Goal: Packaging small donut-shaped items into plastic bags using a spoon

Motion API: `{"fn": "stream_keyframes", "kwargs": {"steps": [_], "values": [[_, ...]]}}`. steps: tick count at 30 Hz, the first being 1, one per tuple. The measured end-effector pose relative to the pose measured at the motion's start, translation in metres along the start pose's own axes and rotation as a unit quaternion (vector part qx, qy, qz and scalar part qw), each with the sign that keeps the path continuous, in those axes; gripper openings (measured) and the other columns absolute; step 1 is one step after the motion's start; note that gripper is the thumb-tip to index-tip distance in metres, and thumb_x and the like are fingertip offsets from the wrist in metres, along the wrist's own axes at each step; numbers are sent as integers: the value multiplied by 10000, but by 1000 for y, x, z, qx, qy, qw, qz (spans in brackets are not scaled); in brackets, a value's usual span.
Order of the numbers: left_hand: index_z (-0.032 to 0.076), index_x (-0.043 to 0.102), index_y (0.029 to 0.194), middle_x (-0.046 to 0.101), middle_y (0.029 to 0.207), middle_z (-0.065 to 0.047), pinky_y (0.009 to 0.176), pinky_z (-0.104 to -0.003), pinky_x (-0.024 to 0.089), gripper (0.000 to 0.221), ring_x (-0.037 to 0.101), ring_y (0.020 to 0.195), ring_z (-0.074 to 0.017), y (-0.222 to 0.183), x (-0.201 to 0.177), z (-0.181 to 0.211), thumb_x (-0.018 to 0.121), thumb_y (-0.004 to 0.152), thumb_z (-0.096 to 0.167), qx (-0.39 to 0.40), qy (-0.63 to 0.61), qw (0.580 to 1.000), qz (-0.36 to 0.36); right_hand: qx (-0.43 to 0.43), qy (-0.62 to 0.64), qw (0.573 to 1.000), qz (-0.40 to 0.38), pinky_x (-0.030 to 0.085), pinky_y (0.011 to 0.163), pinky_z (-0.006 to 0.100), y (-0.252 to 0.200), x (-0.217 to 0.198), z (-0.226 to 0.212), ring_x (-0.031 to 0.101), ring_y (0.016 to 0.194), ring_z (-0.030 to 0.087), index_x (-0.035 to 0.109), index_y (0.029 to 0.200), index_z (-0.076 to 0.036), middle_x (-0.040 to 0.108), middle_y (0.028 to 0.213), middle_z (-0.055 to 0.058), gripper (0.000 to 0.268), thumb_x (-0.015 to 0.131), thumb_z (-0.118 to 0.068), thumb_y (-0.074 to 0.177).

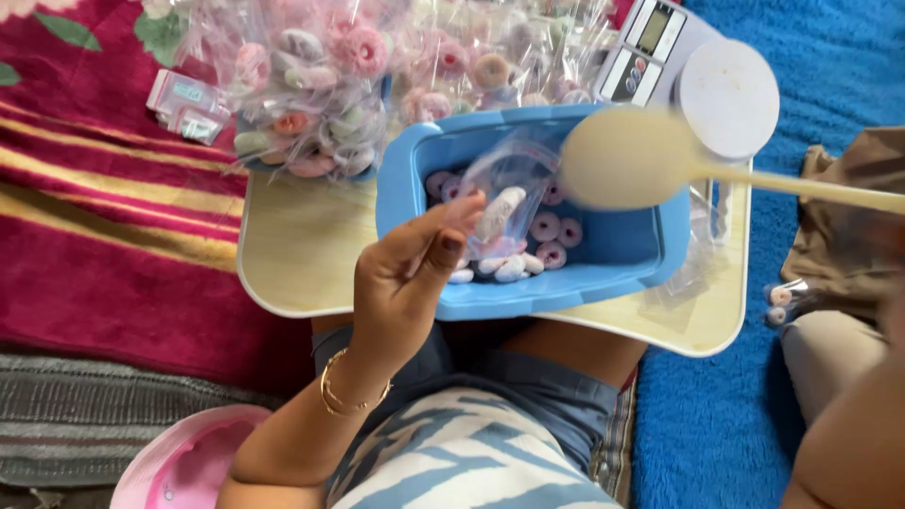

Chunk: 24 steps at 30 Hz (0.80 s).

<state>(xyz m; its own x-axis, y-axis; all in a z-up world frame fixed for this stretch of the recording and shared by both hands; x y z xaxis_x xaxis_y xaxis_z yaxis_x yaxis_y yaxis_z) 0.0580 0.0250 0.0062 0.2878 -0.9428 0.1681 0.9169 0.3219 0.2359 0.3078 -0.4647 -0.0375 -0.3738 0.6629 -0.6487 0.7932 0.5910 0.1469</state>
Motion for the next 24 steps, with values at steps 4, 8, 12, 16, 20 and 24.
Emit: {"fn": "stream_keyframes", "kwargs": {"steps": [4, 8, 12, 16, 20, 24], "values": [[76, 619, 1342, 694, 1335, -94, 942, -205, 573, 323, 692, 1067, -106, -4, 3, -9, 590, 1050, 213, -38, -102, 994, -24, 163, -21, 986, 4, 517, 669, 303, 48, 122, -186, 726, 908, 254, 637, 1296, 54, 724, 965, 213, 309, 605, -135, 1054], [78, 607, 1335, 672, 1251, -81, 888, -263, 644, 302, 691, 935, -129, -9, 15, -7, 569, 1062, 202, -45, -132, 989, -52, -75, -476, 860, 171, 552, 714, 332, 24, 106, -214, 673, 953, 258, 784, 1440, 19, 685, 1204, 205, 553, 934, -416, 1135], [80, 634, 1318, 704, 1179, -55, 785, -216, 516, 273, 589, 853, -75, -17, 38, -6, 584, 1050, 94, -38, -105, 988, -103, -134, -223, 946, 193, 508, 890, 410, -1, 139, -265, 553, 1014, 284, 654, 1375, 50, 591, 1209, 205, 443, 780, -243, 1069], [48, 672, 1231, 734, 1212, -88, 814, -252, 553, 318, 694, 934, -159, -20, 59, 16, 617, 940, -69, -23, -9, 986, -167, -55, 99, 984, 136, 499, 816, 285, -2, 190, -279, 615, 873, 202, 658, 1039, 31, 693, 1038, 139, 214, 728, -79, 870], [52, 649, 1269, 718, 1286, -109, 968, -315, 567, 363, 729, 1115, -227, -22, 54, 27, 636, 964, 249, 3, 66, 982, -179, -63, 161, 957, 232, 429, 782, 253, -18, 195, -262, 513, 808, 140, 615, 1007, -49, 607, 924, 69, 45, 634, -82, 983], [70, 650, 1274, 735, 1242, -110, 938, -324, 546, 538, 715, 1057, -222, -22, 57, 28, 754, 824, 346, 7, 118, 972, -201, -67, 137, 972, 176, 456, 737, 231, -18, 207, -260, 560, 778, 137, 668, 978, -20, 657, 943, 86, 80, 701, -41, 908]]}}
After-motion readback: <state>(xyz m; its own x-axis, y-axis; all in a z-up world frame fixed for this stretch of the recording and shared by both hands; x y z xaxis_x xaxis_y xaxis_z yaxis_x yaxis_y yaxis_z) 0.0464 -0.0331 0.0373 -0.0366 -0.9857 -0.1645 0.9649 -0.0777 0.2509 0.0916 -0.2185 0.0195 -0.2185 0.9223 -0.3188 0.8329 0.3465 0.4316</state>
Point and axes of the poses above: each hand's wrist, its own y-axis towards the middle knuckle, its own x-axis out of the palm, z = x × y, the point moved 7 cm from there along y, towards the middle knuckle
